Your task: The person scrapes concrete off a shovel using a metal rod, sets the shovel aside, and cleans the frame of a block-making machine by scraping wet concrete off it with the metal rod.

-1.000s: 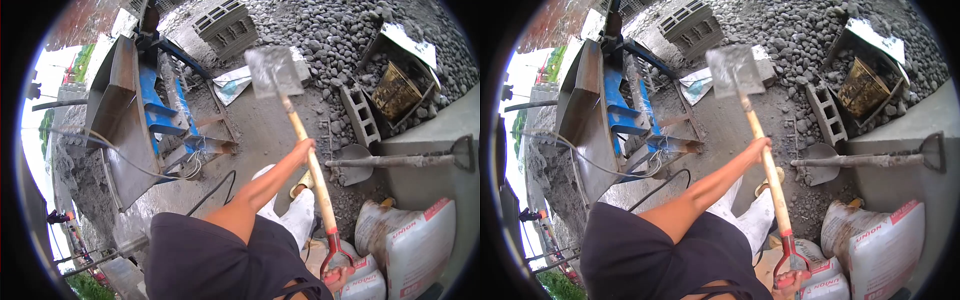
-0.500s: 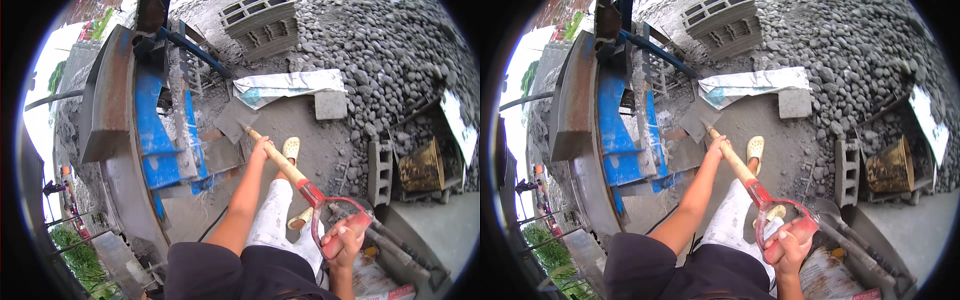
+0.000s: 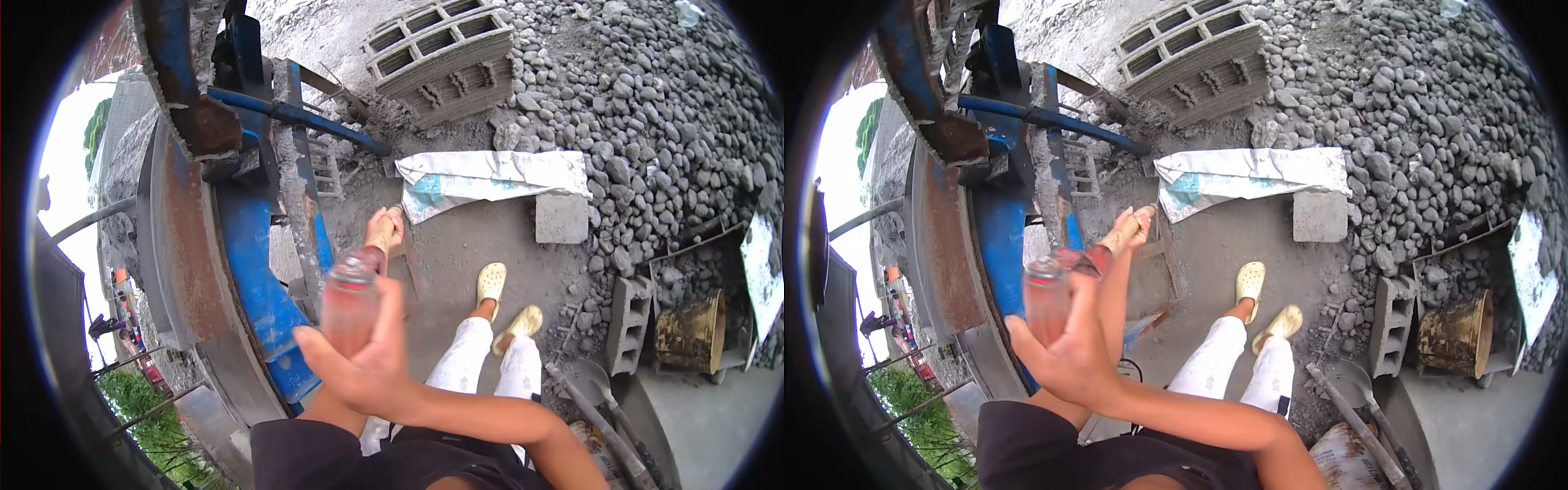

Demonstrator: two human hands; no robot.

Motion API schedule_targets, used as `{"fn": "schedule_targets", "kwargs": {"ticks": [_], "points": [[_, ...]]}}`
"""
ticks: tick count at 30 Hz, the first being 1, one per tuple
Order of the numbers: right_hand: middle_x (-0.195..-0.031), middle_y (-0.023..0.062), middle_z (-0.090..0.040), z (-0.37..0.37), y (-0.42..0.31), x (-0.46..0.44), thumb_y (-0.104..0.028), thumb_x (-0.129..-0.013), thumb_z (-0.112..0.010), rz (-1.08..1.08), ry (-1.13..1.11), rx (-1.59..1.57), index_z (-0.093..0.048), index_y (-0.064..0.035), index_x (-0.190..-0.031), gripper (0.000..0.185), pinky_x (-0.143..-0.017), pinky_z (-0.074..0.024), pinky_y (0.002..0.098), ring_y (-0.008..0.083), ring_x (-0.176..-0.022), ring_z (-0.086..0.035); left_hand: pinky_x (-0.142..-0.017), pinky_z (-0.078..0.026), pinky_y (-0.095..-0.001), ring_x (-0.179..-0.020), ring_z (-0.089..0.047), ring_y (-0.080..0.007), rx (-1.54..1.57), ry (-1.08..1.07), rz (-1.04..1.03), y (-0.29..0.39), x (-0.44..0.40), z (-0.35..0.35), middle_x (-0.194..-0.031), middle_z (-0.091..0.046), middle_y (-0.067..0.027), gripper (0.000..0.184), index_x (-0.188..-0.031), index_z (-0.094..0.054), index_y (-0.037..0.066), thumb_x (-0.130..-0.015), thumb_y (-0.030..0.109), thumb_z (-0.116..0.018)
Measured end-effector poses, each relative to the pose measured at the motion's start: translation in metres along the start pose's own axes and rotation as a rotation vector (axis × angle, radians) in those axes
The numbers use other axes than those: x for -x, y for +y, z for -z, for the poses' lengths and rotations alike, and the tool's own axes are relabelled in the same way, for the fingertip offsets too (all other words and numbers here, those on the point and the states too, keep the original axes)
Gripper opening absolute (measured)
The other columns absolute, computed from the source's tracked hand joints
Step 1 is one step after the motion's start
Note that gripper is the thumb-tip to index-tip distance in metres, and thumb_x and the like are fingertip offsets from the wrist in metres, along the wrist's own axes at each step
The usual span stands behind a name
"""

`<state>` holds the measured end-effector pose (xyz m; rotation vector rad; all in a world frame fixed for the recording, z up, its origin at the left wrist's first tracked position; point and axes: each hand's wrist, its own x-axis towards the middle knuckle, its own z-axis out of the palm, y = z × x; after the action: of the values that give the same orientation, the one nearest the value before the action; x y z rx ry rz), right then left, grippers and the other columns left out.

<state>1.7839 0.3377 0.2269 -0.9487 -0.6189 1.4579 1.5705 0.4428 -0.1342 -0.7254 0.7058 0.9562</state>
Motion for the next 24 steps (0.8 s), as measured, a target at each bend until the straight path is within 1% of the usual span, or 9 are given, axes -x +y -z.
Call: {"fn": "schedule_targets", "kwargs": {"ticks": [2, 6, 8, 10, 14, 18, 19, 23, 24], "points": [[-0.096, 0.0148, -0.045, -0.004, -0.007, -0.004, -0.011, -0.069, -0.066, -0.041, -0.031, -0.12, -0.03, 0.0028, -0.108, 0.055, -0.079, -0.0388, 0.0328, 0.0222, -0.09, -0.047, -0.051, -0.048, -0.0256, -0.057, -0.052, -0.0159, -0.098, 0.069, -0.1, -0.009, 0.012, -0.006, -0.064, -0.049, -0.0064, 0.015, -0.078, -0.048, 0.001, -0.077, 0.015, -0.054], [-0.099, 0.0154, -0.044, 0.04, -0.028, 0.005, -0.012, -0.071, -0.066, -0.129, 0.015, -0.251, -0.029, 0.0037, -0.109, 0.056, -0.079, -0.0393, 0.0308, 0.0202, -0.092, -0.047, -0.046, -0.046, -0.0253, -0.053, -0.052, -0.0157, -0.278, 0.107, -0.205, -0.035, -0.012, -0.011, -0.061, -0.049, -0.006, 0.015, -0.083, -0.047, 0.003, -0.075, 0.014, -0.054], [-0.099, 0.0136, -0.043, 0.047, -0.028, -0.005, -0.015, -0.072, -0.068, -0.065, -0.043, -0.155, -0.028, 0.0028, -0.11, 0.058, -0.078, -0.0391, 0.0294, 0.0177, -0.093, -0.046, -0.053, -0.047, -0.0251, -0.055, -0.05, -0.0132, -0.303, 0.029, -0.158, -0.042, -0.017, -0.025, -0.068, -0.049, -0.0062, 0.031, -0.09, -0.04, -0.006, -0.078, 0.02, -0.053], [-0.099, 0.0094, -0.041, 0.036, -0.024, -0.014, -0.014, -0.072, -0.069, 0.012, -0.098, -0.083, -0.026, 0.0005, -0.113, 0.061, -0.079, -0.0377, 0.0283, 0.012, -0.091, -0.042, -0.054, -0.047, -0.0258, -0.057, -0.05, -0.014, -0.131, 0.07, -0.054, -0.033, -0.012, -0.036, -0.07, -0.049, -0.0067, 0.04, -0.098, -0.034, -0.007, -0.078, 0.02, -0.054], [-0.102, 0.0101, -0.039, -0.003, -0.018, -0.03, -0.016, -0.073, -0.068, 0.043, -0.141, -0.127, -0.027, 0.0018, -0.111, 0.059, -0.081, -0.036, 0.0285, 0.0139, -0.093, -0.041, -0.056, -0.047, -0.0272, -0.063, -0.051, -0.016, -0.035, 0.113, 0.146, -0.009, 0.012, -0.059, -0.075, -0.049, -0.0082, 0.058, -0.11, -0.019, -0.008, -0.079, 0.023, -0.057], [-0.097, 0.023, -0.042, -0.04, -0.017, -0.075, -0.019, -0.074, -0.065, 0.014, -0.179, -0.165, -0.026, 0.0038, -0.108, 0.057, -0.076, -0.0386, 0.0363, 0.029, -0.09, -0.048, -0.057, -0.048, -0.0272, -0.067, -0.052, -0.0167, 0.074, 0.126, 0.141, 0.03, 0.011, -0.072, -0.076, -0.049, -0.0094, 0.066, -0.115, -0.012, -0.007, -0.078, 0.023, -0.058], [-0.097, 0.0227, -0.042, -0.044, -0.015, -0.092, -0.018, -0.073, -0.066, 0.09, -0.146, -0.118, -0.025, 0.0034, -0.109, 0.058, -0.078, -0.0372, 0.0377, 0.0296, -0.091, -0.046, -0.061, -0.049, -0.0324, -0.069, -0.054, -0.0193, 0.147, 0.162, 0.215, 0.041, 0.004, -0.081, -0.077, -0.052, -0.0112, 0.057, -0.111, -0.027, -0.008, -0.08, 0.032, -0.053], [-0.098, 0.0121, -0.045, 0.006, -0.032, -0.18, -0.029, -0.069, -0.069, -0.069, -0.049, -0.182, -0.035, 0.0017, -0.108, 0.06, -0.08, -0.0394, 0.0286, 0.0166, -0.091, -0.048, -0.064, -0.048, -0.035, -0.07, -0.054, -0.0204, -0.082, 0.128, 0.024, 0.037, -0.063, -0.095, -0.079, -0.052, -0.0098, 0.046, -0.103, -0.035, -0.002, -0.08, 0.035, -0.052], [-0.089, 0.0098, -0.05, 0.037, -0.04, -0.199, -0.025, -0.069, -0.067, -0.128, -0.095, -0.169, -0.037, 0.0008, -0.108, 0.056, -0.071, -0.0441, 0.0263, 0.0153, -0.078, -0.053, -0.064, -0.048, -0.0356, -0.071, -0.054, -0.0207, -0.167, 0.128, -0.066, 0.029, -0.087, -0.091, -0.079, -0.053, -0.0095, 0.044, -0.1, -0.037, 0.0, -0.08, 0.036, -0.051]]}}
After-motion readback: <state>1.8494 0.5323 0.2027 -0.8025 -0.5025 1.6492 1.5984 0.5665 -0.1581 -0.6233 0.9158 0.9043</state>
